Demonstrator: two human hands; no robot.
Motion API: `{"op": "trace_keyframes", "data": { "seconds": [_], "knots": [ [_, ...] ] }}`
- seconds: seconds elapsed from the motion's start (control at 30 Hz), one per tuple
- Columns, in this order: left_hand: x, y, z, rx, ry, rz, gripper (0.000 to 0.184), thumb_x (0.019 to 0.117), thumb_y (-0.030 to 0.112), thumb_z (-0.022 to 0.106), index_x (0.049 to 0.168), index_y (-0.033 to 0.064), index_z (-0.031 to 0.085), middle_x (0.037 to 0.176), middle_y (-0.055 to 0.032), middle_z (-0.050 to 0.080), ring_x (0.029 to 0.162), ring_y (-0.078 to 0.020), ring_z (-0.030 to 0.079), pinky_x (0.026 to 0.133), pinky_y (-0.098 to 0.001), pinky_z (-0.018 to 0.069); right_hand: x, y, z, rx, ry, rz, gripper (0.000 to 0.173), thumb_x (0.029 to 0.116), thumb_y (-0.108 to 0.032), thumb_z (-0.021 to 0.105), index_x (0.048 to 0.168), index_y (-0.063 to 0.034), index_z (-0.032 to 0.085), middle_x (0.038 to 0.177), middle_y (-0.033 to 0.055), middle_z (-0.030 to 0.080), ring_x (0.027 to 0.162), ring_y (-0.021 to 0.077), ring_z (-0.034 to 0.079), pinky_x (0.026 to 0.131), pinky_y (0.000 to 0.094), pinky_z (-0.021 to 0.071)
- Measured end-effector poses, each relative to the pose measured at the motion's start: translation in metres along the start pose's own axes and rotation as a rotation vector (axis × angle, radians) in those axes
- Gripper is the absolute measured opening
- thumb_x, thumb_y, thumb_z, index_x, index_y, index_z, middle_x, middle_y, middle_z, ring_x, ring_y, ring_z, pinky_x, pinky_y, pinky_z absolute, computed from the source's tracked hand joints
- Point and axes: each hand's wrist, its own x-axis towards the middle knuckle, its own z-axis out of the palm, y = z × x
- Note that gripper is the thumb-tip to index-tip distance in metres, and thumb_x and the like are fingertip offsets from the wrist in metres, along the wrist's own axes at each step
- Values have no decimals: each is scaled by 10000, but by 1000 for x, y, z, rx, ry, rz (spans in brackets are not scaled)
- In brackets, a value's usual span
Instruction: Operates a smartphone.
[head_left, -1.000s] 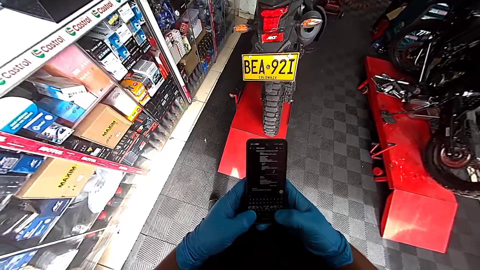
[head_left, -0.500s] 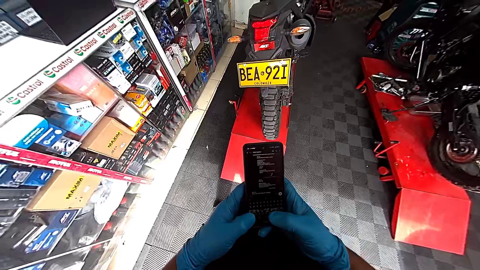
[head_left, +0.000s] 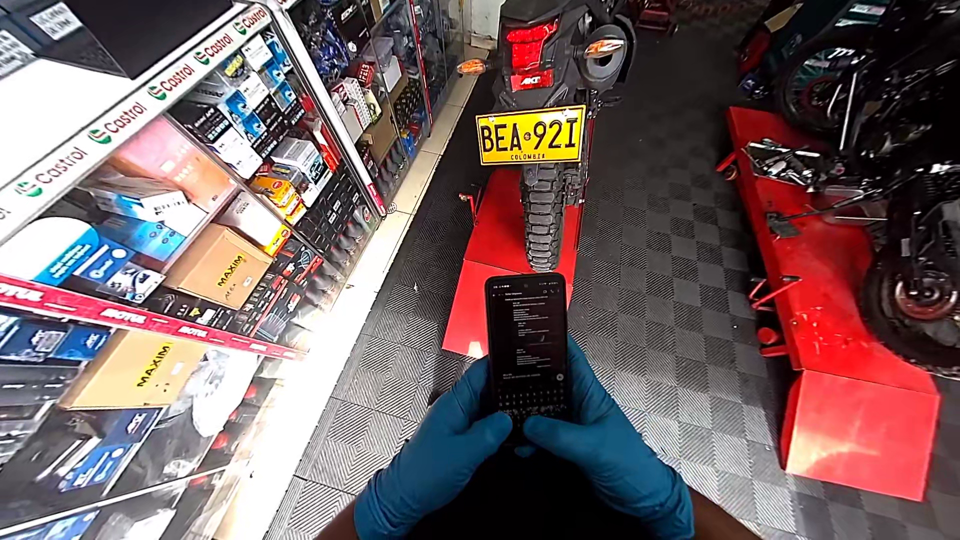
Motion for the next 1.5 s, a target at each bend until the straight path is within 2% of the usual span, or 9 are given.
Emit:
{"op": "trace_keyframes", "data": {
  "seconds": [0.3,0.47,0.6,0.67,0.77,0.97,1.17,1.33,1.5],
  "knots": [
    [-3,3,4,47,75,-40,406,999,37,523,1404,34,504,1187,-112,695,1077,-192,688,953,-352,574,-2,2,4,-34,-2,-11,875,875,56,697,1584,-244,281,1180,175,674,969,290,714,793,400,627],
    [-4,2,4,33,52,-10,426,992,42,547,1412,24,480,1189,-106,692,1077,-185,688,955,-347,573,-2,3,6,-36,28,-13,865,875,65,698,1580,-245,305,1171,177,676,946,292,717,769,394,632],
    [-5,3,5,13,65,-9,409,997,54,554,1401,29,495,1168,-111,700,1047,-192,699,928,-349,587,-5,6,-1,20,-47,-52,739,968,15,558,1605,-205,256,1271,191,631,1062,316,690,841,456,620],
    [-5,3,6,0,76,-11,384,1001,55,557,1382,35,513,1153,-118,703,1031,-196,703,914,-351,591,-5,8,-4,34,-70,-58,687,982,6,471,1603,-194,256,1289,204,608,1072,327,680,847,476,613],
    [-5,3,7,4,99,-7,361,999,59,567,1357,29,536,1135,-121,709,1021,-194,706,907,-344,592,-5,9,-5,28,-67,-55,648,990,-16,437,1594,-194,283,1293,204,599,1074,333,674,847,489,611],
    [-6,-1,9,22,117,0,376,989,79,608,1356,28,542,1125,-119,715,1012,-197,709,901,-349,596,-5,9,-4,27,-63,-52,601,1011,-43,493,1570,-176,315,1254,200,623,1054,319,685,839,468,615],
    [-7,-6,9,89,43,32,418,987,127,636,1370,1,525,1169,-100,710,1070,-190,697,946,-359,584,-3,9,2,51,112,-32,426,990,-103,643,1391,-105,501,1088,207,695,876,275,732,652,362,631],
    [-7,-6,7,81,66,24,388,994,126,619,1357,14,539,1157,-105,710,1053,-195,699,932,-362,587,-6,11,-7,65,-7,-47,444,1000,-117,568,1433,-120,470,1169,180,666,985,278,707,783,422,624],
    [-8,-6,5,64,98,9,349,1002,109,584,1339,23,556,1134,-106,714,1022,-188,706,911,-350,593,-6,11,-8,42,-40,-33,518,966,-31,511,1470,-105,420,1196,187,653,1015,298,699,821,452,618]
  ]
}}
